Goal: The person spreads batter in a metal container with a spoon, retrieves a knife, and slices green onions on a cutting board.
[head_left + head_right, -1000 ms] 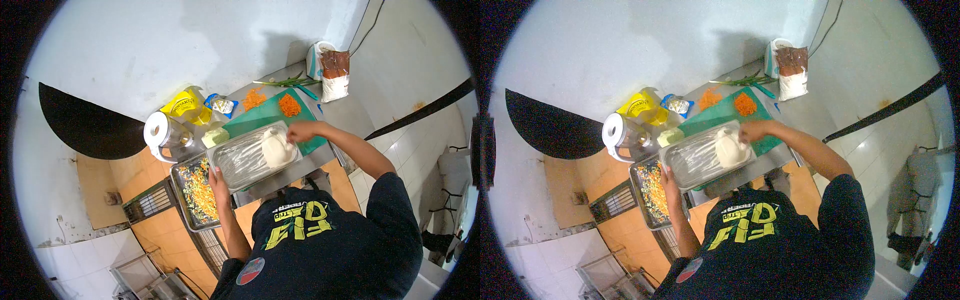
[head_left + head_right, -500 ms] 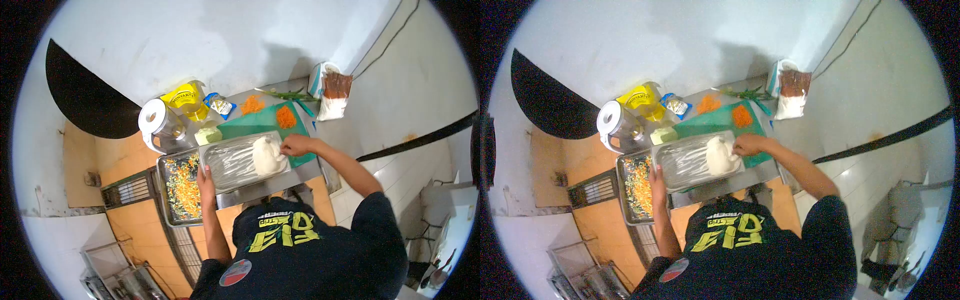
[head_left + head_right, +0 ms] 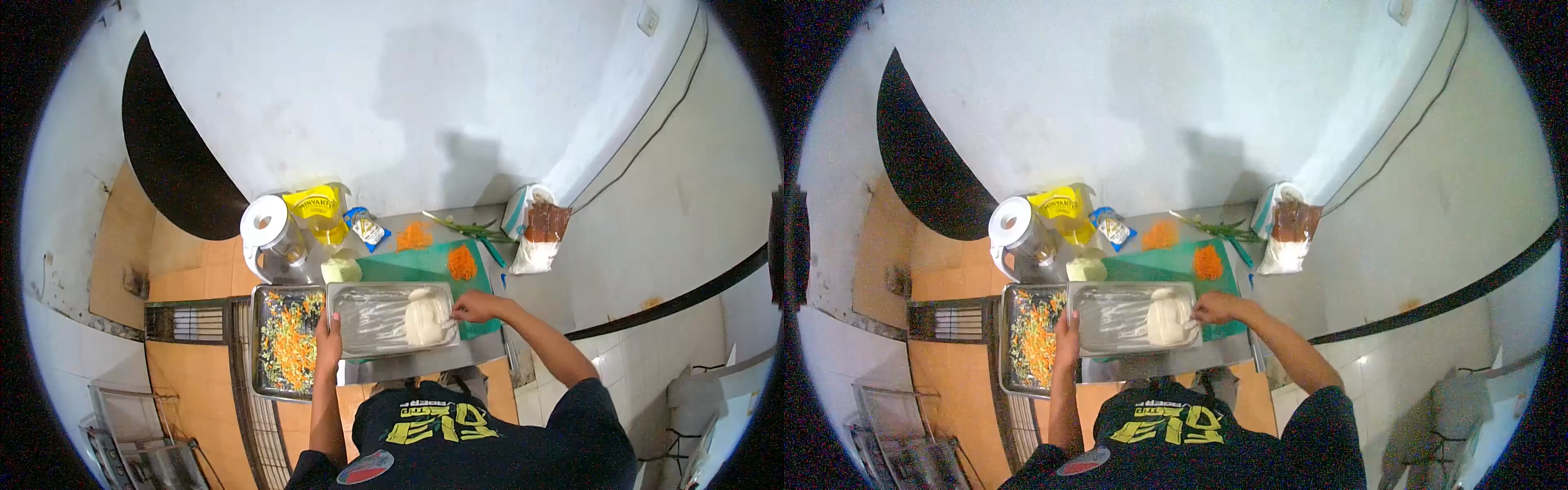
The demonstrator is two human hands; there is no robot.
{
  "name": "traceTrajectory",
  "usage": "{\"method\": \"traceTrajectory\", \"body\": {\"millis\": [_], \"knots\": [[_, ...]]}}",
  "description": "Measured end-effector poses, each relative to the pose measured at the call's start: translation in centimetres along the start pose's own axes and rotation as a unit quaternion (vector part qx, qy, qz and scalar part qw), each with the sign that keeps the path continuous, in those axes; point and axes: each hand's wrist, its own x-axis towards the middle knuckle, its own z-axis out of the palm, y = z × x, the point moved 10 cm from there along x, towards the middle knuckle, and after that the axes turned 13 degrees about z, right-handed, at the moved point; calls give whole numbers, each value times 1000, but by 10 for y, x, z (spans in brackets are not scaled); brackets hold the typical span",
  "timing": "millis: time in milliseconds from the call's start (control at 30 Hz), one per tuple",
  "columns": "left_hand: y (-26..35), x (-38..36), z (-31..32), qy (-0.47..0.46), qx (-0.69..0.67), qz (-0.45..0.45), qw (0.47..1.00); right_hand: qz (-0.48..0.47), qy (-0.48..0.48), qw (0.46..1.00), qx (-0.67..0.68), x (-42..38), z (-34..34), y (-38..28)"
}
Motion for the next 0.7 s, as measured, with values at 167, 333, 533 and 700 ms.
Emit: {"method": "traceTrajectory", "body": {"millis": [167,333,533,700], "knots": [[8,-3,5,3,-56,-8,998,-2,5,992,-124,21,45,35],[5,3,5,21,-19,35,999,105,205,970,-79,8,-14,31],[5,1,3,10,2,12,1000,128,58,988,68,2,-6,26],[9,4,5,9,-28,33,999,73,-31,997,-11,37,44,65]]}}
